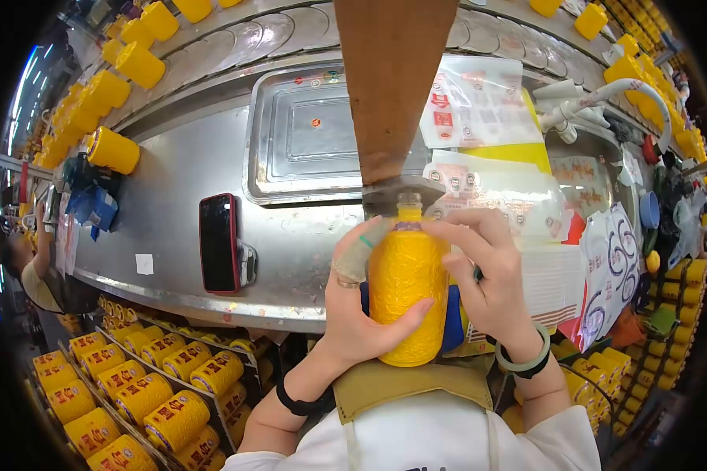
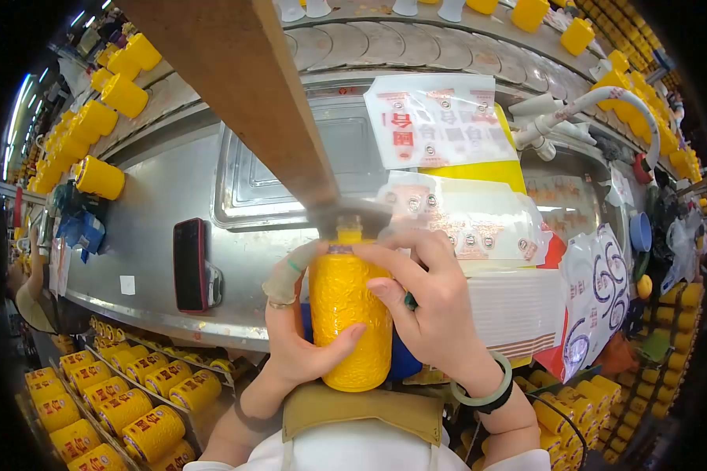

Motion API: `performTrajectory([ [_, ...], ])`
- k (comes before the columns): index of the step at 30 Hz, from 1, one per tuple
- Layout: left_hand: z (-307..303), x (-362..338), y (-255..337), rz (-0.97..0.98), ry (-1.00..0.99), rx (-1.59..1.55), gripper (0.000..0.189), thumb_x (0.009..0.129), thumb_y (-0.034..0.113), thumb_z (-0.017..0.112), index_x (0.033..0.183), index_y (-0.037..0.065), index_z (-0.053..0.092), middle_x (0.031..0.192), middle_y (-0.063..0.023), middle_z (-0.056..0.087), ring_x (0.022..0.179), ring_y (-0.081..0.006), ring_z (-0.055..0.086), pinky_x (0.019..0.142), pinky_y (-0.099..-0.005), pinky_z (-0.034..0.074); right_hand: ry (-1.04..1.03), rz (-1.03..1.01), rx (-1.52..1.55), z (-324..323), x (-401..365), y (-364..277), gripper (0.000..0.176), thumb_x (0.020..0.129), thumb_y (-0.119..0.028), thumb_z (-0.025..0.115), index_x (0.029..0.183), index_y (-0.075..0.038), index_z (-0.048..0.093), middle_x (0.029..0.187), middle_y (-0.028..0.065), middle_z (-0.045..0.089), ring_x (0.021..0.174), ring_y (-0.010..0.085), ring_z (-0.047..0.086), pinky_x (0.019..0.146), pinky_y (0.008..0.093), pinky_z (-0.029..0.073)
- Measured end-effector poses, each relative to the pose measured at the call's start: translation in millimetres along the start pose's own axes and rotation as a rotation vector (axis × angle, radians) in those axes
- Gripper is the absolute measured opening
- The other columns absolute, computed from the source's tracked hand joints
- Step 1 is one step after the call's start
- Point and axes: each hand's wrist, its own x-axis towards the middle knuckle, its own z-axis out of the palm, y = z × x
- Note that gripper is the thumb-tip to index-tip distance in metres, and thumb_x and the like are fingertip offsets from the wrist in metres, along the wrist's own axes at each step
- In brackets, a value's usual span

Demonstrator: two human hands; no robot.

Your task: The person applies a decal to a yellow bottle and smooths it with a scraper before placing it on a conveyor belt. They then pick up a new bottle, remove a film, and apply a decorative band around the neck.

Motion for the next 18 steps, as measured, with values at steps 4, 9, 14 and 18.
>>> performTrajectory([
  [4,1.6,2.3,3.6,-0.055,0.028,-0.024,0.079,0.075,0.018,0.087,0.144,0.000,0.052,0.144,-0.0211,0.053,0.137,-0.0375,0.049,0.116,-0.0468,0.039,-0.014,-0.009,-0.007,-1.2,2.7,-2.9,0.032,0.092,-0.011,0.071,0.123,-0.007,0.075,0.104,0.0110,0.064,0.088,0.0264,0.056,0.078,0.0366,0.048],
  [9,0.5,3.2,2.1,-0.038,0.025,-0.023,0.078,0.075,0.018,0.087,0.144,0.001,0.053,0.143,-0.0201,0.053,0.137,-0.0374,0.049,0.115,-0.0465,0.040,-0.023,-0.007,0.024,-0.3,3.8,-2.7,0.032,0.092,-0.011,0.071,0.123,-0.008,0.076,0.101,0.0110,0.062,0.086,0.0261,0.056,0.077,0.0360,0.048],
  [14,0.0,3.8,1.2,-0.012,0.022,0.004,0.077,0.075,0.017,0.087,0.143,0.001,0.054,0.143,-0.0196,0.053,0.137,-0.0376,0.049,0.115,-0.0470,0.040,-0.030,-0.001,0.032,0.1,3.2,-1.5,0.031,0.093,-0.010,0.071,0.123,-0.007,0.075,0.099,0.0114,0.062,0.084,0.0252,0.056,0.076,0.0354,0.049],
  [18,-0.2,3.5,1.4,-0.006,0.020,0.015,0.078,0.075,0.018,0.087,0.143,0.001,0.053,0.143,-0.0197,0.052,0.136,-0.0382,0.049,0.115,-0.0474,0.041,-0.026,0.012,0.048,1.1,2.5,-1.9,0.031,0.093,-0.010,0.071,0.123,-0.006,0.075,0.099,0.0115,0.061,0.084,0.0253,0.056,0.075,0.0354,0.049],
])
